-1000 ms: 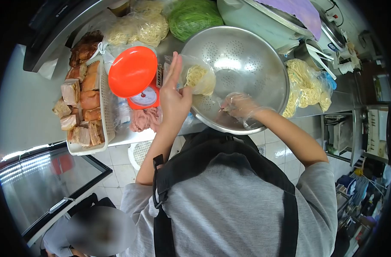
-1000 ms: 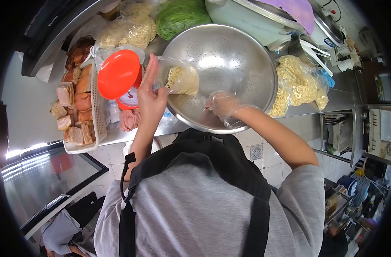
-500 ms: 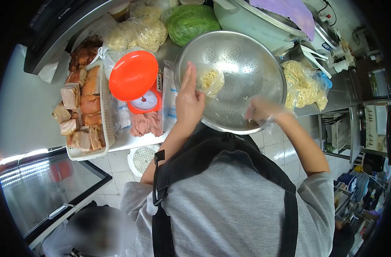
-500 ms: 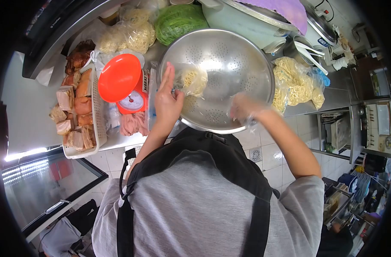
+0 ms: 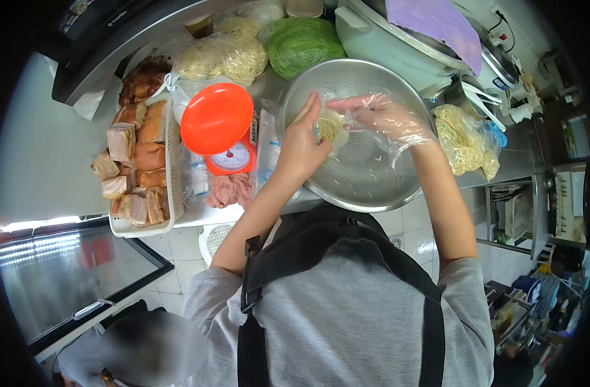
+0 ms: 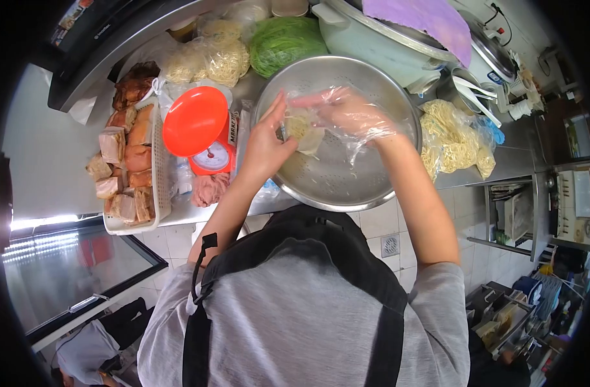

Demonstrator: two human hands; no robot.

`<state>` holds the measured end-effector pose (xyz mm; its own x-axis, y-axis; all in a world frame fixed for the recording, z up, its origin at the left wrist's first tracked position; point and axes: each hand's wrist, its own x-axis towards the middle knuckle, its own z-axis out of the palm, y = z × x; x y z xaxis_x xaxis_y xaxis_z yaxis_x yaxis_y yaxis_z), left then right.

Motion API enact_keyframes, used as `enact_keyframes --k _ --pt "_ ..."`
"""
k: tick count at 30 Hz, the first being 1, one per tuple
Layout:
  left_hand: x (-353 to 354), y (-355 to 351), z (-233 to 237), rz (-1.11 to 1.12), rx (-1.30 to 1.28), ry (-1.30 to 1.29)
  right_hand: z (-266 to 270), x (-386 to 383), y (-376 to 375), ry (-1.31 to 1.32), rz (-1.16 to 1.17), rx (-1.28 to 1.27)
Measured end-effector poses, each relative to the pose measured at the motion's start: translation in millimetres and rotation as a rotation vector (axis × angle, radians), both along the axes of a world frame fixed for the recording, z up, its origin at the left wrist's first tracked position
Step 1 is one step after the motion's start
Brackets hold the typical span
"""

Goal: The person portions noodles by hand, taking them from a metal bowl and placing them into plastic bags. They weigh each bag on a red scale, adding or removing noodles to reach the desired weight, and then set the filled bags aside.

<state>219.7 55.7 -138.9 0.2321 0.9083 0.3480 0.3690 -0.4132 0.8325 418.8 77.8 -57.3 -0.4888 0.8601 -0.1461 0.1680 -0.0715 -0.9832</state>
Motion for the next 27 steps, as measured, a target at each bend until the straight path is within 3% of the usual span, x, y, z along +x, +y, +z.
enact_keyframes --k 3,6,9,12,15,18,19,21,24,27 --pt "-4 2 1 -0.006 0.017 0.029 9 -8 2 -0.237 -0.130 0.178" --pt "-10 1 11 -0.032 -0.111 0.036 0 0 0 -0.279 -0.258 0.290" --pt "-7 -2 15 0.096 -0.032 -0.105 -20 4 -3 -0.307 -0.420 0.298" --pt "-1 0 6 0.381 0.067 0.194 -27 8 -15 -0.403 -0.541 0.273" --pt "-8 29 -9 -0.227 -0.642 -0.013 -69 33 -20 -0.414 -0.623 0.312" --pt "-14 49 12 -0.260 -0.800 -0.578 -69 48 -44 -0.251 -0.843 0.113" --pt "-27 57 28 -0.340 -0.786 -0.696 -78 63 -50 -0.265 -0.890 0.086" --pt "-45 68 69 -0.248 -0.729 -0.915 -93 87 -67 0.071 -1.044 -0.025" --pt "-77 103 88 -0.279 -0.617 -1.037 -92 109 -88 -0.033 -1.169 -0.035" --pt "-92 135 95 -0.181 -0.467 -1.126 -84 131 -108 -0.026 -1.033 -0.037"
